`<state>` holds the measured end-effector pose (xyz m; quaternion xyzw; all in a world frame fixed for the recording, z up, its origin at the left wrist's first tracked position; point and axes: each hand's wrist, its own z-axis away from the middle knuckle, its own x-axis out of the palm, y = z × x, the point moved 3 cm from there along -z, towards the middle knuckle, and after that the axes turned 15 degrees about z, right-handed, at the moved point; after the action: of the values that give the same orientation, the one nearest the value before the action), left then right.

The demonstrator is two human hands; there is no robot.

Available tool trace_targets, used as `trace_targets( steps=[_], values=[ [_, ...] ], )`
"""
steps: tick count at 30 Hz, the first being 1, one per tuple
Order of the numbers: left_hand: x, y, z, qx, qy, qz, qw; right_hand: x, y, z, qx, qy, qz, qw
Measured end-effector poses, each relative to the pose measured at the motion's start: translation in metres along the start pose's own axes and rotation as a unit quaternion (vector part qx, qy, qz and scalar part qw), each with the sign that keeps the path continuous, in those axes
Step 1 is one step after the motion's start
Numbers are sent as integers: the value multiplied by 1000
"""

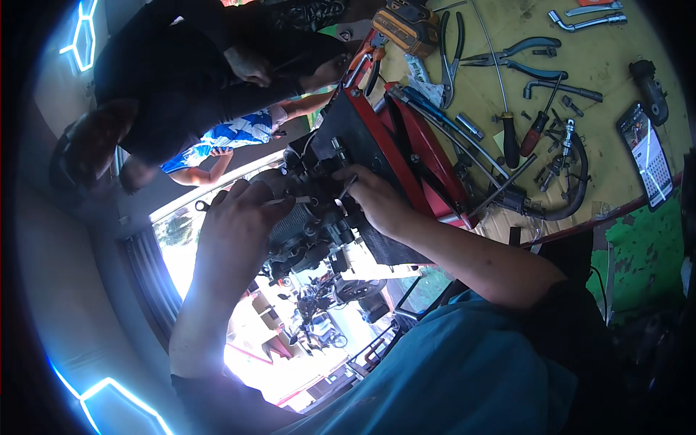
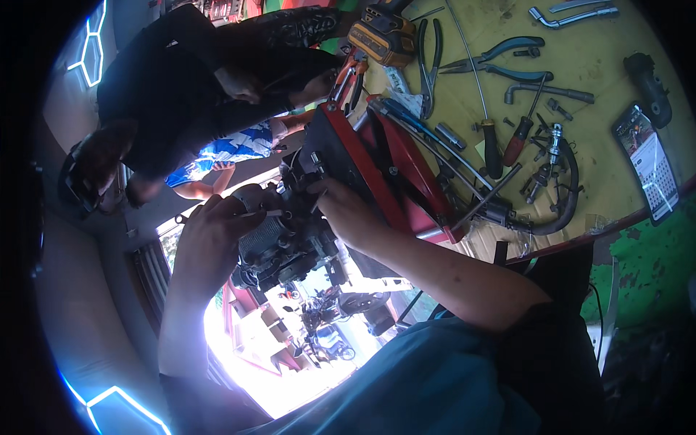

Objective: The person retrieves a wrench from a toolbox and proceeds to work on a motorcycle engine block placed on a workbench. They use the wrench to tighten bolts on the engine casing while another person observes and occasionally assists.

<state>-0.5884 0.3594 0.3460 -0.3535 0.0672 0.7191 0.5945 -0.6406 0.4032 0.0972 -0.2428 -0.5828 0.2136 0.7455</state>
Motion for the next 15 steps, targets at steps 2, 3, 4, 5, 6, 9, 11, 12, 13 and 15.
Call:
trace_targets(
  steps=[2, 3, 4, 5, 6, 9, 11, 12, 13, 15],
  values=[
    [0, 2, 0, 13, -6, -11, 1000, -1, -4, -3, -63, 20, 129, 989],
    [0, 4, 0, 18, -9, -17, 1000, -1, -6, -2, -79, 17, 135, 988],
    [-1, 6, 0, 16, -8, -19, 1000, -1, -8, -1, -95, 15, 140, 986],
    [-3, 8, 0, 15, -8, -19, 1000, -1, -13, 0, -110, 13, 145, 983],
    [-3, 11, 0, 13, -8, -20, 1000, 0, -17, 0, -116, -3, 164, 980],
    [0, 14, 2, -58, -61, -41, 996, 0, -26, -3, -143, -32, 198, 969],
    [4, 16, 5, -32, -55, -58, 996, 0, -31, -5, -172, -29, 196, 965],
    [5, 17, 6, -19, -52, -66, 996, 0, -31, -7, -171, -40, 204, 963],
    [3, 19, 5, -22, -56, -67, 996, -1, -32, -9, -171, -51, 212, 961],
    [-1, 25, 2, -27, -62, -66, 996, -3, -39, -9, -169, -66, 223, 958]
  ],
)
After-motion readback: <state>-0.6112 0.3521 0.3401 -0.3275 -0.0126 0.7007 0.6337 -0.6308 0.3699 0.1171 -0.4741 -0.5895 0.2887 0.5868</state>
